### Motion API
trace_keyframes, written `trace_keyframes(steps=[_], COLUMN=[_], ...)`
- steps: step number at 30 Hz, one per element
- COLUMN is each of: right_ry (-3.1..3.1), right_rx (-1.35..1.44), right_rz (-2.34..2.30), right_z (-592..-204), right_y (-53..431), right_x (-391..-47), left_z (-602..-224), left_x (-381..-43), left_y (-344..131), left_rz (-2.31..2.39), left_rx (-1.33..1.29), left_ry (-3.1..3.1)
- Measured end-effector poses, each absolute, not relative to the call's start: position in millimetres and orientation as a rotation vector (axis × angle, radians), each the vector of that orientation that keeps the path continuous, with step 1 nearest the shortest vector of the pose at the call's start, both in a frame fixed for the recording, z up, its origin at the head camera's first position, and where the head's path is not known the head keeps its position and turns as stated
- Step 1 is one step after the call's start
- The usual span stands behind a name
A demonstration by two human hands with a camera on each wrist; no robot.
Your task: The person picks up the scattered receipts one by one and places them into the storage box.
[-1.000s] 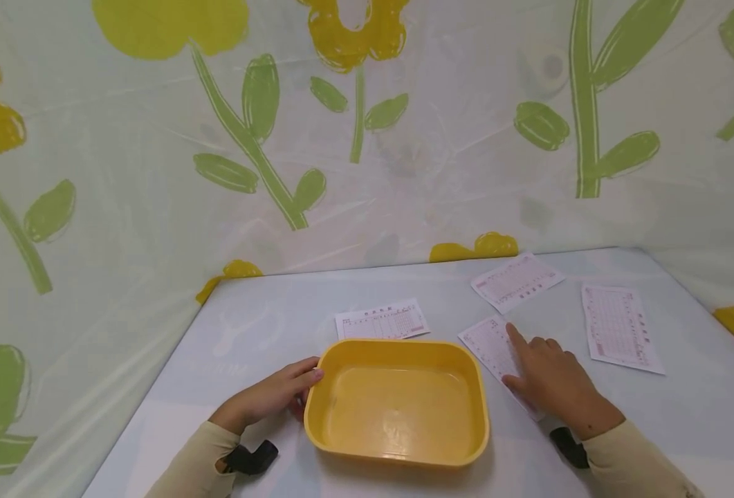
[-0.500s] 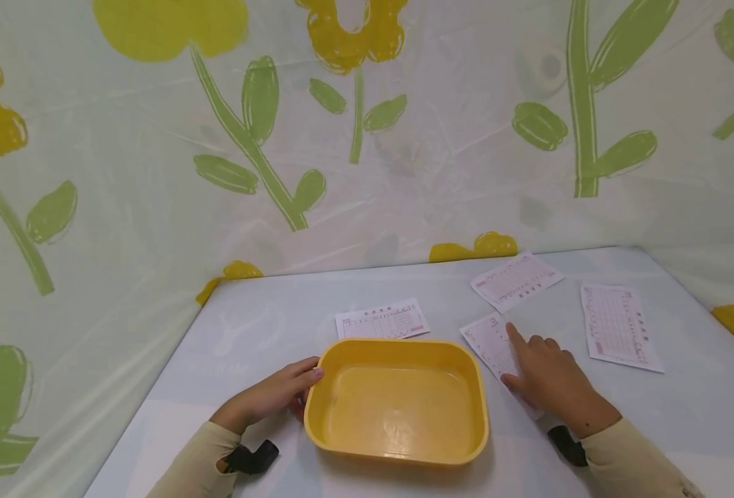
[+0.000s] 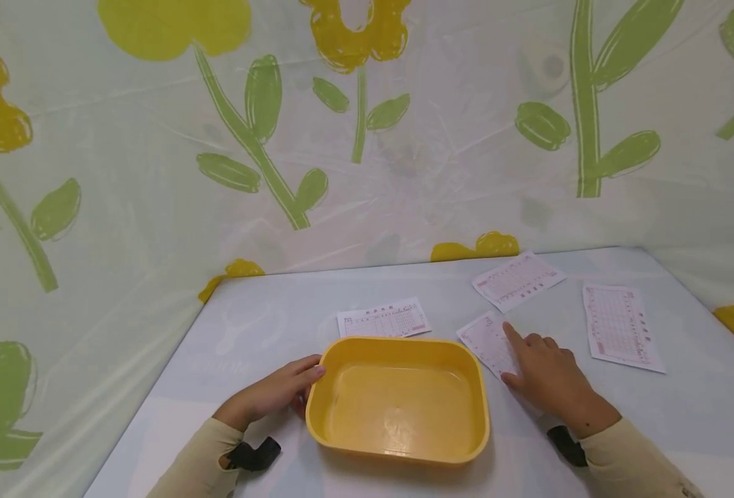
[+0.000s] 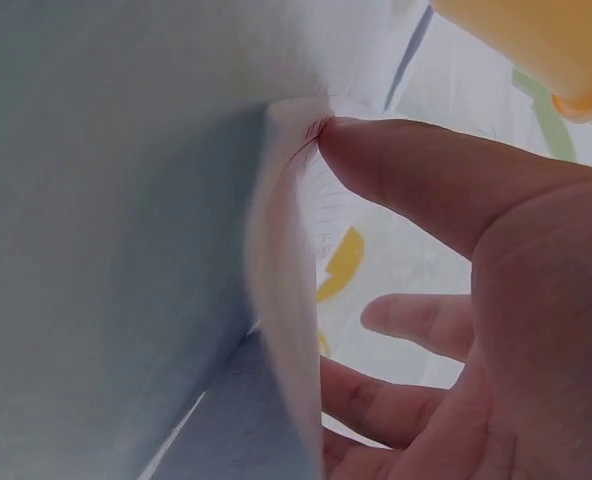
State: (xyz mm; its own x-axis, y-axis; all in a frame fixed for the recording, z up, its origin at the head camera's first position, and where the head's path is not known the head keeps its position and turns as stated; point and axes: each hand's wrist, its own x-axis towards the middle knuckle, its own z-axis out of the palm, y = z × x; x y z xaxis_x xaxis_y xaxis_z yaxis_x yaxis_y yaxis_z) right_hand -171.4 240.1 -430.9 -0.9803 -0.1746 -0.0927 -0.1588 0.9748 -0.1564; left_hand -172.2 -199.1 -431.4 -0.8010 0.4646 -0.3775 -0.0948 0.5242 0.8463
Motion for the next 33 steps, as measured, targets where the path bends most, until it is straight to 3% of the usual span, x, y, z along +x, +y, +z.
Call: trace_keyframes(steps=[33], right_ry=[2.989], right_rx=[-0.219], right_rz=[-0.363], right_z=[-424.5], right_y=[245.0], right_x=[-170.6], left_z=[-433.4], left_x=[-172.5], left_y=[-198.3], left_rz=[1.281], left_rx=[0.324], left_ry=[2.200])
